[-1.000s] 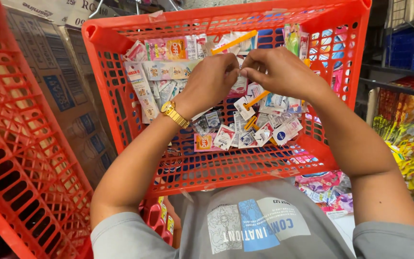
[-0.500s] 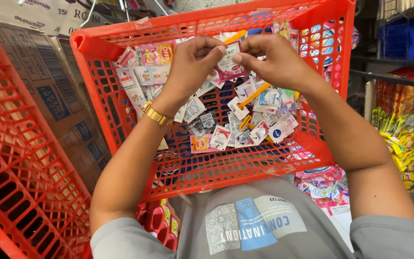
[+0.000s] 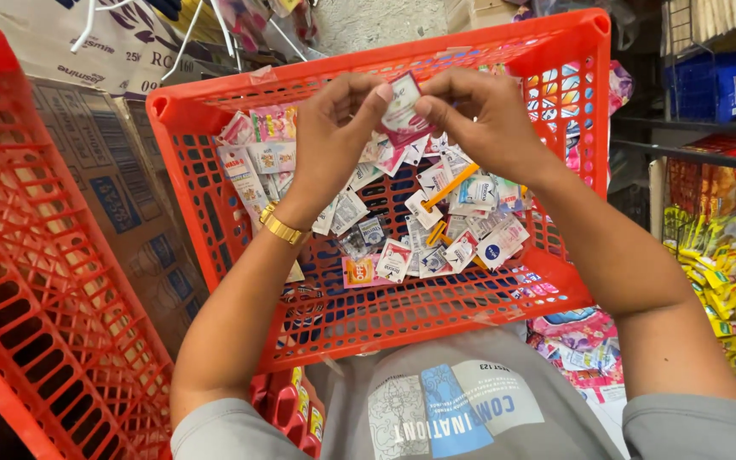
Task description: The person sorts small sachets from a red basket and hangs them on a rotating wire display rack. The person repeatedly picks up sachets, examines them, and places them onto the rack's hooks, organizing them by type.
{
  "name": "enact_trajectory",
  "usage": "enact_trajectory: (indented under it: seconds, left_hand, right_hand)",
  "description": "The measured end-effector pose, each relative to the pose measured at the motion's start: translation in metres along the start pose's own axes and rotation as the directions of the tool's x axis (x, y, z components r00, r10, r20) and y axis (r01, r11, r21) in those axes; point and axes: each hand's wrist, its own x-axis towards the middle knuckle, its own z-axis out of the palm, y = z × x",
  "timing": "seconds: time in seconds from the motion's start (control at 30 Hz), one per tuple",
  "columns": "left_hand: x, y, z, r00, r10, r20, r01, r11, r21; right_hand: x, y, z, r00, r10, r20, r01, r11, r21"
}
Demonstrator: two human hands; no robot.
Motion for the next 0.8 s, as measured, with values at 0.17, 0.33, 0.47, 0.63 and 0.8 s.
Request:
enact_trajectory:
  seconds: [0.17, 0.33, 0.47, 0.63, 0.8]
  left_hand:
    - [0.002, 0.022, -0.004, 0.991, -0.116, 0.07, 0.119, 0.992, -0.039]
    - [0.002, 0.001, -0.006, 0.992, -0.115, 0.059, 0.115, 0.993, -0.01]
    - [0.002, 0.015, -0.003, 0.987, -0.148, 0.065, 0.148, 0.989, 0.006]
    - [0.001, 0.008, -0.006, 0.986, -0.109, 0.124, 0.109, 0.994, 0.006]
    - [0.002, 0.002, -0.005, 0.992, -0.079, 0.096, 0.077, 0.997, 0.023]
  right_hand:
    - [0.002, -0.003, -0.001, 0.993, -0.068, -0.092, 0.083, 0.983, 0.166]
    - [0.003, 0.007, -0.001, 1.0, -0.02, -0.023, 0.023, 0.989, 0.144]
    - [0.002, 0.003, 0.003, 0.999, -0.012, -0.033, 0.017, 0.985, 0.174]
    - [0.003, -0.001, 0.002, 1.0, 0.007, -0.03, -0.002, 0.987, 0.159]
    - [0.003, 0.006, 0.001, 0.999, 0.042, 0.013, -0.044, 0.989, 0.141]
